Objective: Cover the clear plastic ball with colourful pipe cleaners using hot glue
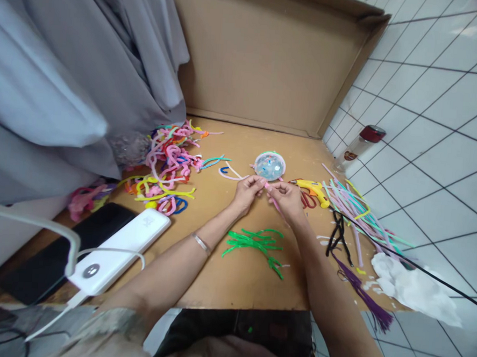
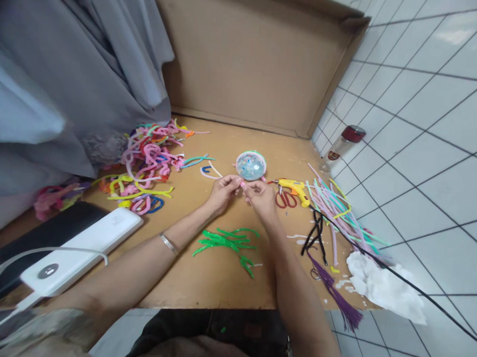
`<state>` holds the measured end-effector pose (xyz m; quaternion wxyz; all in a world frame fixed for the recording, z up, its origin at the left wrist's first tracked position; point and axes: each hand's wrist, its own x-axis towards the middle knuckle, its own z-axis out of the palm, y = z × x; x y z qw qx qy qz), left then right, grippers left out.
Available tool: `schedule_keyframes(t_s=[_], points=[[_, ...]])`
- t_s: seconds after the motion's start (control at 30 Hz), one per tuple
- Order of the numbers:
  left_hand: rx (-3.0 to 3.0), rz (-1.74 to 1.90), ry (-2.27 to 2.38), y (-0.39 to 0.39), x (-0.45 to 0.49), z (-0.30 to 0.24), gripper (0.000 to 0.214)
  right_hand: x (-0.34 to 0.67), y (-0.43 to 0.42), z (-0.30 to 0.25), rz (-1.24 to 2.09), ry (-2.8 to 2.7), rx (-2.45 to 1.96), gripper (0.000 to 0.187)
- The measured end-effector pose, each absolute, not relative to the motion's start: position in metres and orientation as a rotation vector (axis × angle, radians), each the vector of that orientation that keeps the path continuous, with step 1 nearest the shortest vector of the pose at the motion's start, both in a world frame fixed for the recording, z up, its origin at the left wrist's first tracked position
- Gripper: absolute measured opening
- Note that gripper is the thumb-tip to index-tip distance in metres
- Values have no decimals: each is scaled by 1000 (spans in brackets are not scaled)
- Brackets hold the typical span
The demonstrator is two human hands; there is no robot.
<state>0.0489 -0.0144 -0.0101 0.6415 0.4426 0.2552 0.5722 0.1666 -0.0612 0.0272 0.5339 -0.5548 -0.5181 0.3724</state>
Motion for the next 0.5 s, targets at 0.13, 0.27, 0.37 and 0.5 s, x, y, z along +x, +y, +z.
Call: schedule_keyframes(t_s=[0.13, 0.27, 0.37, 0.5], points=[[992, 1360, 625, -13, 49, -10, 40, 164, -63, 26, 984, -1299, -1314, 42], [936, 1363, 656, -11, 47, -10, 39, 164, -61, 19, 981, -1362, -1332, 43], [908, 1352, 648, -9, 46, -11, 41, 166, -59, 16, 934, -1363, -1334, 47], [846, 1288, 659, -9, 46, -10, 51, 167, -58, 16, 944, -1337, -1332, 47]])
